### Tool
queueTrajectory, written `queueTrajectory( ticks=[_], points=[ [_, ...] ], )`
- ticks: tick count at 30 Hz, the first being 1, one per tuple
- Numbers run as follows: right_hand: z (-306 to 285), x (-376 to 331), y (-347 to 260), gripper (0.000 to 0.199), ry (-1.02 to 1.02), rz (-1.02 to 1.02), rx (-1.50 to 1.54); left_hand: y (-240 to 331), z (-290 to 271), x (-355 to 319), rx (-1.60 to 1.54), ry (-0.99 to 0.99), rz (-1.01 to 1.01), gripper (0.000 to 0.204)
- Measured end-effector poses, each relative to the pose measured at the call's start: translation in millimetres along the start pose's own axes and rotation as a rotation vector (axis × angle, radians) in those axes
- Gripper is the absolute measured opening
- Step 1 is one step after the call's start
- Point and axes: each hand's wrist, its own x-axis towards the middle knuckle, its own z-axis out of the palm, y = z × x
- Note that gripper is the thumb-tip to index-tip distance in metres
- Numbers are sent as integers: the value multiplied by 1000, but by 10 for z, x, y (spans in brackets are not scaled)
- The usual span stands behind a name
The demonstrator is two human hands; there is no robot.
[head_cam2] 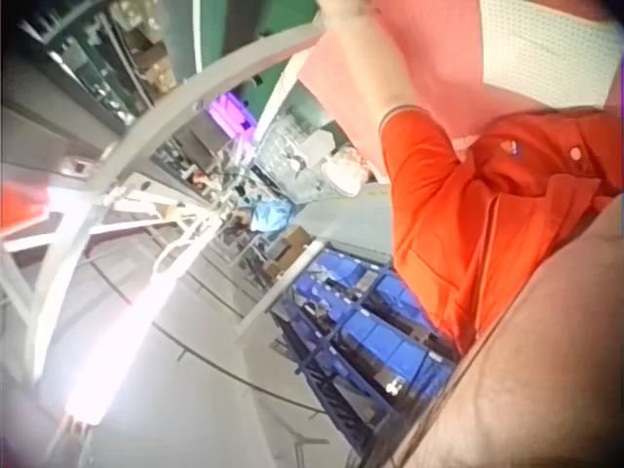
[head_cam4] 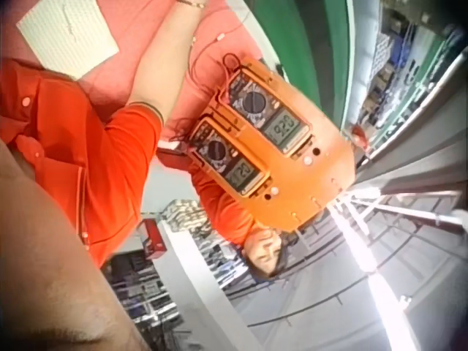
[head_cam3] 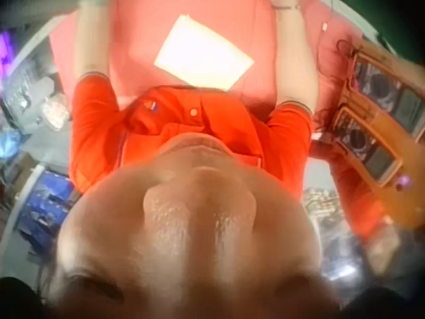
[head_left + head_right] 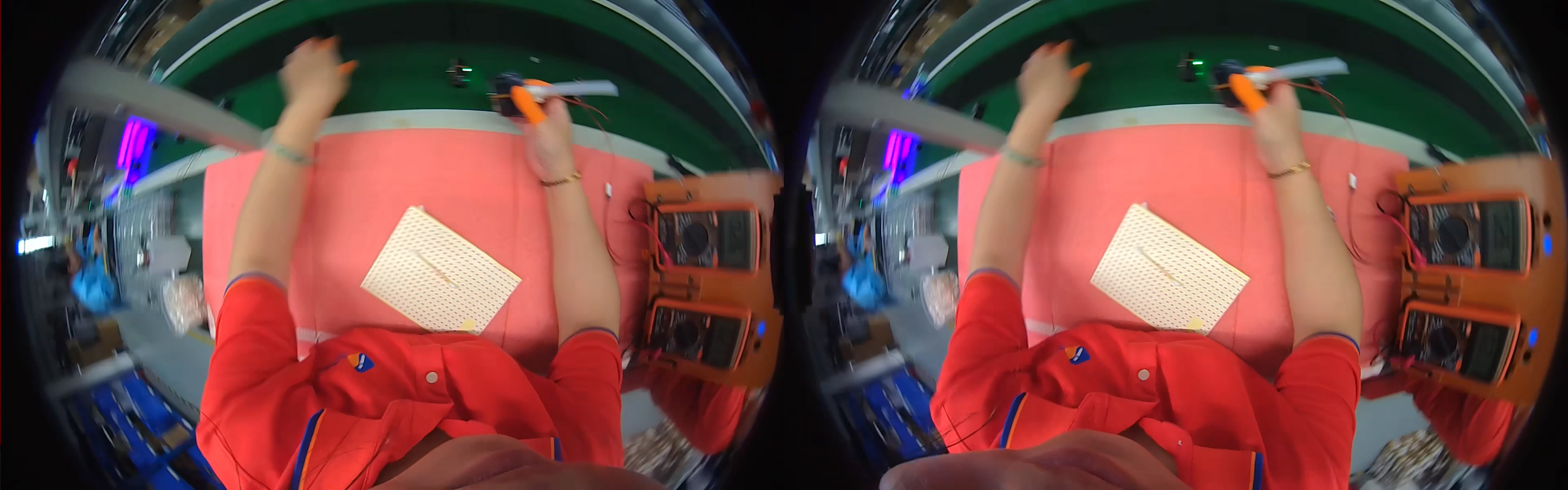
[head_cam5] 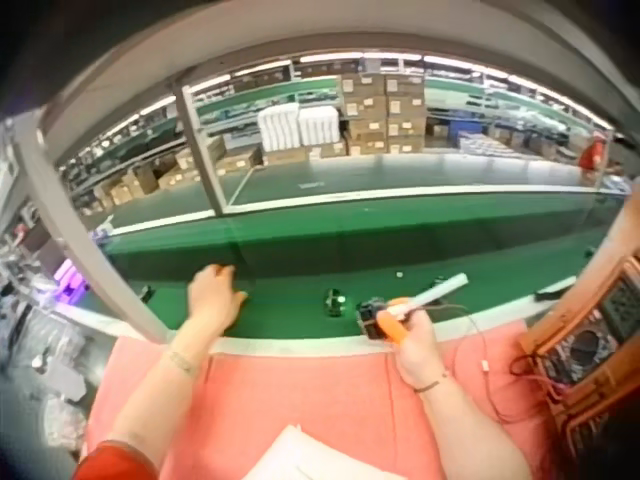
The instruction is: Testing small electronic components using multimeters and a testing rig on a production floor.
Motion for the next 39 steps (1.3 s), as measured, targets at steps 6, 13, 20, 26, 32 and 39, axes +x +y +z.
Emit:
queueTrajectory(
  ticks=[6, 13, 20, 26, 32, 39],
  points=[
    [102, -22, 66, 17, -25, 54, -12, -679, 256, -197, -346, -377, -103, 34],
    [49, -43, 17, 20, 71, -50, 65, 729, -247, -267, -1854, -624, -191, 29],
    [129, -54, -44, 19, 82, -51, 132, 1125, -285, -442, -2228, -729, -146, 28],
    [99, -81, -65, 20, 59, -57, 128, 1206, -387, -460, -2255, -658, -183, 28],
    [129, -87, 4, 19, 106, -145, -8, 1214, -211, -507, -2206, -746, -196, 28],
    [217, -77, -57, 16, 225, -210, -349, 1119, -96, -494, -2138, -608, -308, 31]
  ],
)
